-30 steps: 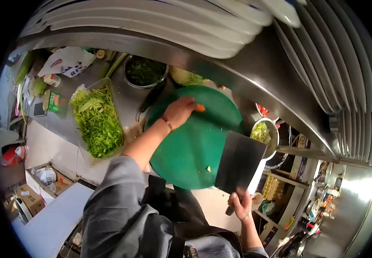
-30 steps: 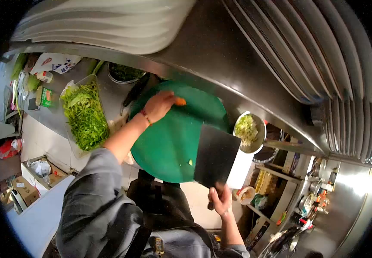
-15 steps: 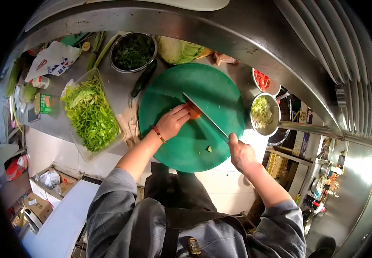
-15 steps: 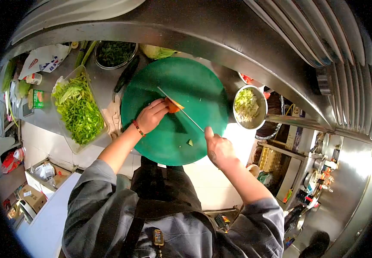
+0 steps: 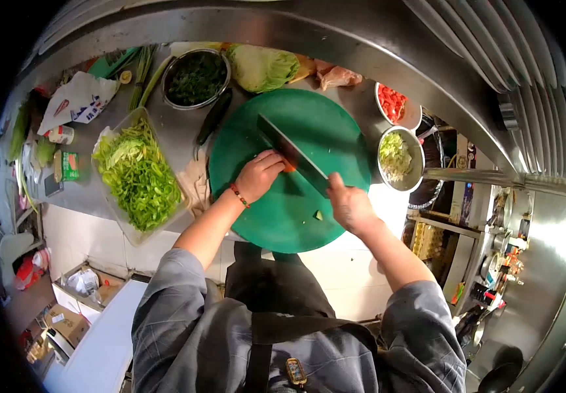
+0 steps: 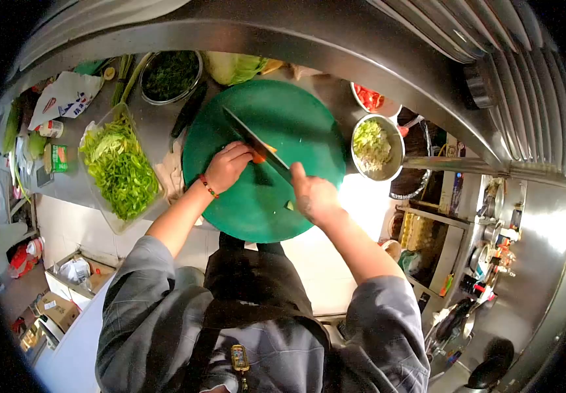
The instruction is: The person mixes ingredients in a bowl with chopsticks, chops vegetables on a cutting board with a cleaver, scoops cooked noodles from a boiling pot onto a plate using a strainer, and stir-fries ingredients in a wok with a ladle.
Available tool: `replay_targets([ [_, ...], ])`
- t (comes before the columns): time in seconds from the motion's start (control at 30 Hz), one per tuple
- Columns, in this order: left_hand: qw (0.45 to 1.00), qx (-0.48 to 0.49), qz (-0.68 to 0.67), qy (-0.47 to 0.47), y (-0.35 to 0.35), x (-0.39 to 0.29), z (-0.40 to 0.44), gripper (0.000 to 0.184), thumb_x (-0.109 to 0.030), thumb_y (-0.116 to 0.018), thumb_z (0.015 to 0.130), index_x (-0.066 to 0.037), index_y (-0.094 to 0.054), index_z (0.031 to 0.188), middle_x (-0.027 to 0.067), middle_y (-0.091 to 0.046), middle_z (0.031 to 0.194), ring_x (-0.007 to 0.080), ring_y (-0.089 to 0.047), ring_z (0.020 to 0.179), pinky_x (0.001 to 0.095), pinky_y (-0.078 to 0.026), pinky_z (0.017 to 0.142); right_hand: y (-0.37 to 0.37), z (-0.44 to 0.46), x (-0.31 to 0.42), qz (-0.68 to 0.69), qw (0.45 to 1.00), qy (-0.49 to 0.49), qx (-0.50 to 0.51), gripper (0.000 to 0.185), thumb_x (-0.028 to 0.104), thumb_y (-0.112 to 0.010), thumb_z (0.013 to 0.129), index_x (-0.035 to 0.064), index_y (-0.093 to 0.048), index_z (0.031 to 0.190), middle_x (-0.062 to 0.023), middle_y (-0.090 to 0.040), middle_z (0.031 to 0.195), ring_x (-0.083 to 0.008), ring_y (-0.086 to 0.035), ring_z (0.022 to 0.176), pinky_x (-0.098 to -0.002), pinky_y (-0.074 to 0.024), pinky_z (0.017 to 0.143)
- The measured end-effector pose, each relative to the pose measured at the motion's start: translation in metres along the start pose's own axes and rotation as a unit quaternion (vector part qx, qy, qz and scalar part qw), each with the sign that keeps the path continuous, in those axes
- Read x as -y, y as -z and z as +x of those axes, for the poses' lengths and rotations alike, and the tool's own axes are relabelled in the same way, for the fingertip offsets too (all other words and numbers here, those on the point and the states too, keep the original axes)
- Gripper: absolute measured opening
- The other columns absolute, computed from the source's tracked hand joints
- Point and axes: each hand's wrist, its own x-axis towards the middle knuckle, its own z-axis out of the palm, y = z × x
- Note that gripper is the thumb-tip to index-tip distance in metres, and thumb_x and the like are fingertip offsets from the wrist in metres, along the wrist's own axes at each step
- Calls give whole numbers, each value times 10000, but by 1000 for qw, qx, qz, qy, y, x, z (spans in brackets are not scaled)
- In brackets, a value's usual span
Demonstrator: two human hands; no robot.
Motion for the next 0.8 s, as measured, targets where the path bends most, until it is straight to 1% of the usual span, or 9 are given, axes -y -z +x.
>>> replay_targets([
  [0.1, 1000, 16, 0, 6, 8, 16, 23, 257, -18, -646, 703, -25, -594, 954, 114, -580, 1015, 314, -538, 994, 388, -460, 850, 27, -19, -15, 58, 997, 5, -44, 168, 129, -451, 899, 27, -347, 984, -260, -556, 607, -454, -581, 640, -523, -456, 562],
  [0.23, 987, 129, -70, 58, -6, 15, 38, 310, -79, -702, 680, -39, -577, 961, 103, -575, 1011, 302, -540, 977, 385, -456, 833, 31, -46, -24, 107, 984, -106, -92, 173, 109, -454, 893, 31, -359, 1014, -288, -556, 624, -465, -577, 639, -544, -447, 578],
  [0.3, 967, 86, -93, 221, -27, -15, 29, 305, -80, -712, 683, -43, -578, 954, 110, -575, 996, 307, -552, 937, 384, -463, 806, 8, -53, -26, 60, 987, -125, -76, 178, 105, -446, 890, 21, -355, 1018, -297, -558, 634, -473, -575, 647, -548, -446, 583],
  [0.37, 978, 3, -47, 202, -38, -30, 24, 311, -73, -720, 686, -33, -577, 958, 122, -571, 952, 317, -556, 907, 385, -472, 783, -29, -40, -28, 41, 990, -132, -14, 324, 138, -486, 885, -35, -363, 1130, -283, -582, 687, -450, -581, 649, -499, -472, 589],
  [0.43, 977, -25, -30, 208, -40, -35, 20, 329, -69, -716, 693, -31, -578, 989, 130, -570, 965, 316, -571, 868, 379, -485, 750, -65, -24, -41, 88, 984, -130, -81, 267, 128, -476, 890, 7, -358, 1096, -274, -577, 660, -455, -574, 629, -510, -461, 567],
  [0.57, 959, -43, -128, 249, -29, -35, 14, 288, -63, -710, 703, -23, -606, 969, 129, -597, 959, 303, -593, 829, 365, -501, 712, -17, -32, -21, 71, 991, -102, -58, 225, 115, -482, 887, 32, -353, 1052, -266, -573, 647, -455, -568, 610, -519, -443, 539],
  [0.63, 981, -73, -59, 171, -35, -31, 7, 216, -33, -699, 707, -11, -637, 912, 123, -627, 946, 285, -614, 805, 344, -514, 689, -48, -34, -23, 58, 988, -139, -46, 214, 113, -486, 886, 39, -355, 1038, -264, -568, 641, -455, -566, 605, -522, -437, 529],
  [0.7, 975, -70, -70, 197, -35, -35, 9, 136, -23, -682, 721, -5, -652, 853, 114, -645, 910, 274, -620, 830, 338, -516, 712, -49, -26, -19, 83, 984, -82, -132, 212, 119, -487, 887, 46, -353, 1034, -262, -566, 638, -457, -566, 608, -524, -437, 532],
  [0.8, 976, -120, -78, 164, -34, -33, 8, 129, -20, -681, 713, -14, -654, 839, 113, -646, 894, 276, -624, 824, 344, -514, 706, -14, -31, -8, 64, 991, -100, -63, 213, 116, -489, 884, 17, -350, 1012, -260, -567, 639, -460, -563, 613, -529, -432, 530],
])
